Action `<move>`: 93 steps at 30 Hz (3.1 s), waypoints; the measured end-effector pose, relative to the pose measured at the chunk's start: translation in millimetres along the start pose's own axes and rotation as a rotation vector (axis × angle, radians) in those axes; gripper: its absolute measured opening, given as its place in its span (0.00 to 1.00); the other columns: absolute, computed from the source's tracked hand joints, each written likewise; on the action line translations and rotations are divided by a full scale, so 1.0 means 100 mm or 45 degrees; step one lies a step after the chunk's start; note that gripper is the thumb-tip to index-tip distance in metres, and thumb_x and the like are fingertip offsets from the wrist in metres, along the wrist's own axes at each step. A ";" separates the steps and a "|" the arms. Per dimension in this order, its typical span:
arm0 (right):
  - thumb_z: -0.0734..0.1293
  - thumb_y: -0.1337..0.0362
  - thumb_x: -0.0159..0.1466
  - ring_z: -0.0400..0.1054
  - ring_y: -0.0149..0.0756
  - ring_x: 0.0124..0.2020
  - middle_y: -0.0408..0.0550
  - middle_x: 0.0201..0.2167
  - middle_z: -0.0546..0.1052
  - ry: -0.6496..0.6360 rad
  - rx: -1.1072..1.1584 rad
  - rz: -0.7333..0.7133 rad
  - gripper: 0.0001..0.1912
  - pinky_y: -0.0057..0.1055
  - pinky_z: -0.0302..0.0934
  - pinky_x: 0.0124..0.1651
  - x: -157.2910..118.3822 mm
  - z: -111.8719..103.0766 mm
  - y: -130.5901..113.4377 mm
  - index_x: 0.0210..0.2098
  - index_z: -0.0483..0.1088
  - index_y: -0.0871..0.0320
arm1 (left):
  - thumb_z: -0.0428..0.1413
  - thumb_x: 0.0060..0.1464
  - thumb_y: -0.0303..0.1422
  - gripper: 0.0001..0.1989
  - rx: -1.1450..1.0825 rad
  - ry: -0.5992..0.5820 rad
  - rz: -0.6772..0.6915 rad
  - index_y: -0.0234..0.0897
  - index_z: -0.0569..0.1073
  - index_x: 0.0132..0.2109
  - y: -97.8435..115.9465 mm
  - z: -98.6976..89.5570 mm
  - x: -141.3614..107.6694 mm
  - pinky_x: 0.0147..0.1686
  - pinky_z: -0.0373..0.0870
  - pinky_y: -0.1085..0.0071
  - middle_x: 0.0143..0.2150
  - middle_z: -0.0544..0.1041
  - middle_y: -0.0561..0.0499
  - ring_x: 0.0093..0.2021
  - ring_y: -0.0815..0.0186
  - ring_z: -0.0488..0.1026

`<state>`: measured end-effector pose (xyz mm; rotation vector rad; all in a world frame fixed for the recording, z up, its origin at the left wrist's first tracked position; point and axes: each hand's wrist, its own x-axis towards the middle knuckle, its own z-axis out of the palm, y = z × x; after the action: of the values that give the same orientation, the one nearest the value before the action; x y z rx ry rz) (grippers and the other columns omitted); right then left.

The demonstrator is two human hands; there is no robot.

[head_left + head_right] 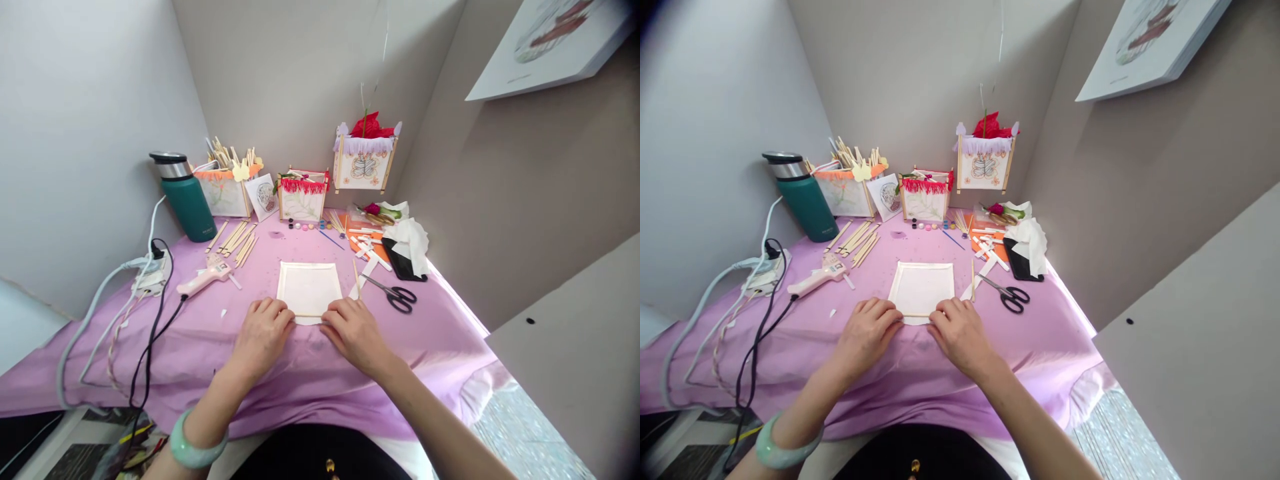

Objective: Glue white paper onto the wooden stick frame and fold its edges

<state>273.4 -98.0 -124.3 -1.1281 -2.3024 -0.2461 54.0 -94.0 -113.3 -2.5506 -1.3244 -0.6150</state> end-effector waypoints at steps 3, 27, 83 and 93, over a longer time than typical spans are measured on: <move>0.62 0.66 0.67 0.60 0.36 0.36 0.47 0.34 0.72 0.001 -0.057 -0.027 0.07 0.35 0.49 0.39 0.03 0.06 -0.03 0.33 0.70 0.58 | 0.48 0.61 0.28 0.09 0.046 -0.039 0.050 0.36 0.72 0.35 0.01 0.03 0.02 0.40 0.61 0.61 0.34 0.72 0.48 0.37 0.60 0.65; 0.60 0.71 0.65 0.58 0.38 0.36 0.49 0.32 0.71 0.030 -0.038 -0.023 0.08 0.35 0.51 0.41 -0.01 0.18 0.00 0.31 0.69 0.58 | 0.45 0.56 0.20 0.11 0.081 0.111 0.099 0.34 0.71 0.37 0.06 0.12 0.00 0.51 0.66 0.55 0.35 0.72 0.43 0.40 0.58 0.67; 0.61 0.68 0.66 0.62 0.39 0.40 0.50 0.37 0.72 0.149 0.144 0.145 0.05 0.38 0.54 0.44 -0.15 0.01 0.02 0.35 0.68 0.59 | 0.53 0.56 0.31 0.04 -0.203 -0.168 -0.166 0.39 0.72 0.33 0.38 0.20 0.48 0.38 0.58 0.63 0.36 0.75 0.51 0.40 0.61 0.69; 0.66 0.61 0.63 0.64 0.39 0.36 0.48 0.32 0.71 0.152 -0.018 0.583 0.07 0.35 0.53 0.39 -0.33 -0.11 0.02 0.33 0.69 0.58 | 0.56 0.55 0.33 0.03 -0.268 -0.138 -0.168 0.39 0.73 0.34 0.52 0.26 0.54 0.40 0.58 0.62 0.36 0.75 0.51 0.42 0.60 0.69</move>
<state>295.6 -123.0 -134.1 -1.5619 -1.8784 -0.1472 130.6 -75.2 -111.4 -2.7131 -1.5504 -0.6826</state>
